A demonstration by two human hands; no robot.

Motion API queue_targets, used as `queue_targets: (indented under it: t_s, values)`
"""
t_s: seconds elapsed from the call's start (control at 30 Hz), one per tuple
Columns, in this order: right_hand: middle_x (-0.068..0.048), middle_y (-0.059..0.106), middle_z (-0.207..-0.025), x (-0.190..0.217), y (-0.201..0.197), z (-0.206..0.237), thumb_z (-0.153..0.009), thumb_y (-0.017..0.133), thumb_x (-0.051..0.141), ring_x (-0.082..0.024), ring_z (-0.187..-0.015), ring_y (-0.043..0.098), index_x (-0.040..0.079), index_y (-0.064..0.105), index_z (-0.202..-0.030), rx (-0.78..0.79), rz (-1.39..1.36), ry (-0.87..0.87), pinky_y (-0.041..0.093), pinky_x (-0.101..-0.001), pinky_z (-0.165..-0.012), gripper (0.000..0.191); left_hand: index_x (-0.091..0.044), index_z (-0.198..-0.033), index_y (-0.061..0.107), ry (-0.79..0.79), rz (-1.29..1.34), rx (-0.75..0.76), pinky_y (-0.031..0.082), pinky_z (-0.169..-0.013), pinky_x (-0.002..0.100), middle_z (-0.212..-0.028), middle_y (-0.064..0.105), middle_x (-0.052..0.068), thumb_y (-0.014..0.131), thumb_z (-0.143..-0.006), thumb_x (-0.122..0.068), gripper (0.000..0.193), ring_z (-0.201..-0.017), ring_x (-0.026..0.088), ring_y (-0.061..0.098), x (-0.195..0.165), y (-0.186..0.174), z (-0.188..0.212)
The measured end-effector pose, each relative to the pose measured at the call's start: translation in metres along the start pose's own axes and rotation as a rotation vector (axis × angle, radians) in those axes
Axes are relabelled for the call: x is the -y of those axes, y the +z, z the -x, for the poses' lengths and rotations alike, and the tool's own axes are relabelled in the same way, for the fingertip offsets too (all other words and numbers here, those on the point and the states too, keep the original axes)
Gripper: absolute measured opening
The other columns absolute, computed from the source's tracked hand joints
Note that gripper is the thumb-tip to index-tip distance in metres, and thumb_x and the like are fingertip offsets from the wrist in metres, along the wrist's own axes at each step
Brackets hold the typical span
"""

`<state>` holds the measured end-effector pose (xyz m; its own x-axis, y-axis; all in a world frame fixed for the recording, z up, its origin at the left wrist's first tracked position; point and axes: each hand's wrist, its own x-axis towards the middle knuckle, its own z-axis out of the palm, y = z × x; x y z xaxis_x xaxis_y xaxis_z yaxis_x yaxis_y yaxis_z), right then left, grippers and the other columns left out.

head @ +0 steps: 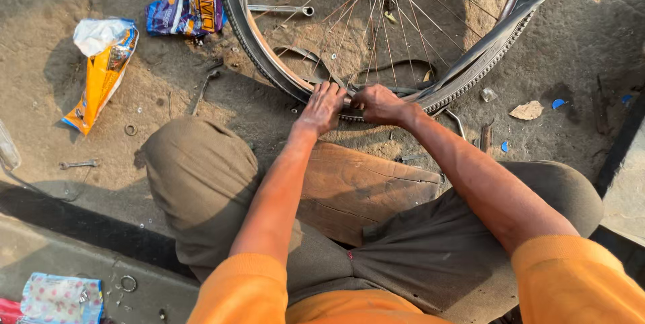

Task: The person removes a bicycle tire from the rim, inspects the inner tube, and then reinstalls the tire onto the rim using tire levers. The person works on the wheel while sitting on the ground in an outdoor repair area.

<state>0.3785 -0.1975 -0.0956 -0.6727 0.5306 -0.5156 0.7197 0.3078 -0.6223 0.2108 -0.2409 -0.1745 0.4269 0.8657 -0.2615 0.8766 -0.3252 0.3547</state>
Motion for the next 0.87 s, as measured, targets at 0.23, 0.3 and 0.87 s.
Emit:
queue_targets:
  t_s: [0.23, 0.3, 0.87]
  values:
    - [-0.019, 0.077, -0.097, -0.011, 0.012, -0.012, -0.079, 0.062, 0.015, -0.035, -0.087, 0.075, 0.015, 0.081, -0.107, -0.084, 0.121, -0.141, 0.060, -0.0455, -0.080, 0.034, -0.006, -0.121, 0.054, 0.039, 0.018, -0.162, 0.038, -0.109, 0.055, -0.119, 0.053, 0.018, 0.069, -0.073, -0.001, 0.051, -0.124, 0.039, 0.047, -0.004, 0.020, 0.019]
    - [-0.021, 0.076, -0.097, -0.009, 0.007, -0.021, -0.081, 0.060, 0.017, -0.037, -0.087, 0.074, 0.018, 0.080, -0.109, -0.043, 0.148, -0.064, 0.060, -0.0469, -0.081, 0.034, -0.006, -0.125, 0.053, 0.096, -0.052, -0.207, 0.039, -0.108, 0.054, -0.120, 0.052, 0.020, 0.069, -0.074, 0.001, 0.054, -0.123, 0.040, 0.048, 0.005, 0.019, 0.018]
    - [-0.019, 0.066, -0.139, 0.017, -0.010, -0.041, -0.071, 0.068, 0.010, -0.032, -0.126, 0.065, 0.018, 0.061, -0.144, 0.256, 0.064, 0.135, 0.050, -0.0395, -0.108, 0.074, -0.008, -0.125, 0.056, 0.131, -0.148, -0.215, 0.037, -0.116, 0.049, -0.122, 0.057, 0.013, 0.069, -0.079, -0.003, 0.048, -0.129, 0.033, 0.050, 0.051, 0.015, 0.021]
